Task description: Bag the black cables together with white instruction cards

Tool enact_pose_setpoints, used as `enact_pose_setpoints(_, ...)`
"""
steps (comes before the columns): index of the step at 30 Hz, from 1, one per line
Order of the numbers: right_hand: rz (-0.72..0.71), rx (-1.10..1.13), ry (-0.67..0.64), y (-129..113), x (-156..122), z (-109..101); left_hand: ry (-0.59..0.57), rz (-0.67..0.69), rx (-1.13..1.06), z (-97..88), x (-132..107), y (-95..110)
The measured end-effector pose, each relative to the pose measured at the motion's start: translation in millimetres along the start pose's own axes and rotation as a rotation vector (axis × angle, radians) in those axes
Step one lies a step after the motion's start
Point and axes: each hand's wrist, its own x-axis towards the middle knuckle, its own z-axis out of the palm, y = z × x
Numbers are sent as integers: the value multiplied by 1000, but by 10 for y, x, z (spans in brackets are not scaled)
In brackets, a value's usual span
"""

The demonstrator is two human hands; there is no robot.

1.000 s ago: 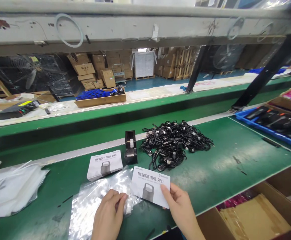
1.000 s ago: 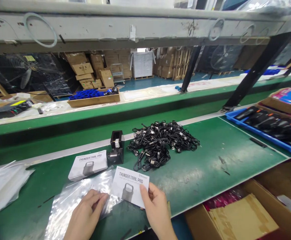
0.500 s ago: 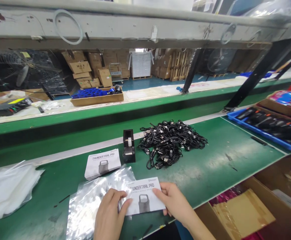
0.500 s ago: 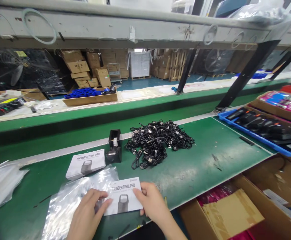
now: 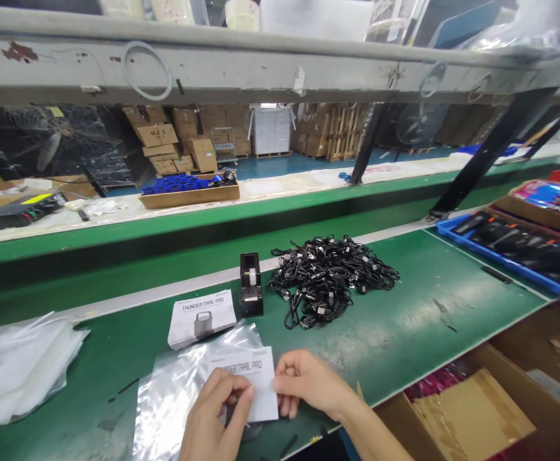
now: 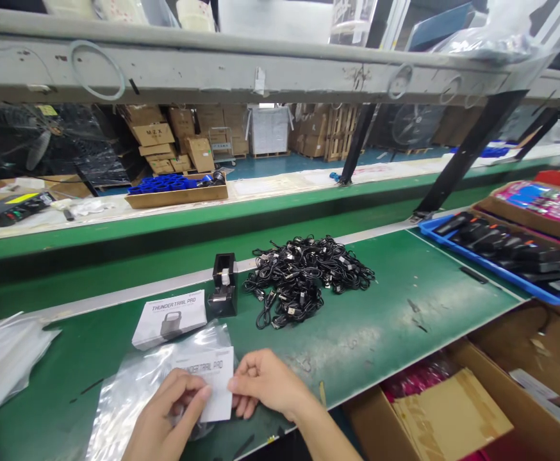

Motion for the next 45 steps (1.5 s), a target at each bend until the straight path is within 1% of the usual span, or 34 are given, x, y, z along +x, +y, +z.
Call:
enact_pose_setpoints(1, -19, -90, 18, 21, 77, 57, 0, 6, -22, -23, -1, 20)
enact_pose_setpoints(3, -78, -341, 29, 48, 206, 191, 5, 22, -52, -59, -3, 40)
enact_pose_setpoints(5, -129, -570, 26, 33, 286, 335, -3, 48, -69, -79, -2, 32)
enact_pose_setpoints(7, -165, -710, 41, -39, 309, 448, -16, 70, -60, -84, 6, -5)
enact_pose_setpoints(9, -206, -827, 78, -167, 285, 478, -31, 69, -28, -80, 26, -68)
enact_pose_setpoints(11, -234, -985, 153, -329, 241, 399, -53, 30, 18, -76, 56, -143)
enact_pose_setpoints(12, -232, -1070, 217, -411, 224, 324, -72, 7, 50, -73, 72, -180)
enact_pose_setpoints(15, -154, -1314, 507, -614, 231, 45, -123, -23, 199, -57, 107, -254)
enact_pose_setpoints(16, -128, -1387, 587, -660, 252, -40, -121, -15, 251, -47, 112, -263)
enact_pose_setpoints(17, -116, -1457, 637, -695, 277, -113, -113, -3, 293, -35, 114, -265)
enact_pose_setpoints(18, -120, -1526, 653, -721, 303, -173, -108, 9, 325, -21, 113, -261)
enact_pose_setpoints(19, -140, -1592, 640, -740, 323, -221, -101, 21, 348, -7, 110, -255)
enact_pose_setpoints(23, -286, -1786, 473, -786, 330, -355, -30, 61, 408, 41, 87, -248)
enact_pose_setpoints(25, -358, -1826, 383, -795, 308, -415, 10, 64, 426, 52, 77, -256)
enact_pose_setpoints(27, -409, -1833, 316, -800, 295, -471, -13, 59, 431, 54, 74, -259)
enact_pose_setpoints(29, -432, -1814, 296, -806, 294, -508, -23, 57, 425, 47, 79, -249)
enact_pose_setpoints(31, -448, -1770, 291, -806, 282, -502, -15, 53, 405, 35, 88, -230)
enact_pose_setpoints(33, -464, -1699, 274, -769, 237, -430, -13, 19, 377, 18, 97, -215)
enact_pose_setpoints(36, -474, -1541, 200, -591, 115, -205, -47, -70, 336, -3, 98, -218)
enact_pose_setpoints(37, -472, -1451, 152, -505, 72, -117, -50, -92, 319, -5, 94, -228)
enact_pose_setpoints(38, -458, -1291, 96, -418, 34, -33, -41, -109, 296, -5, 88, -241)
enact_pose_setpoints(39, -443, -1187, 80, -338, 3, 41, -27, -123, 267, -2, 81, -255)
enact_pose_setpoints(41, -395, -1061, 108, -227, -39, 146, 35, -142, 177, 6, 68, -283)
enact_pose_setpoints(43, -320, -1090, 187, -200, -62, 196, 106, -137, 72, 8, 59, -297)
enact_pose_setpoints(45, -258, -1129, 219, -241, -77, 217, 134, -96, 6, 4, 54, -290)
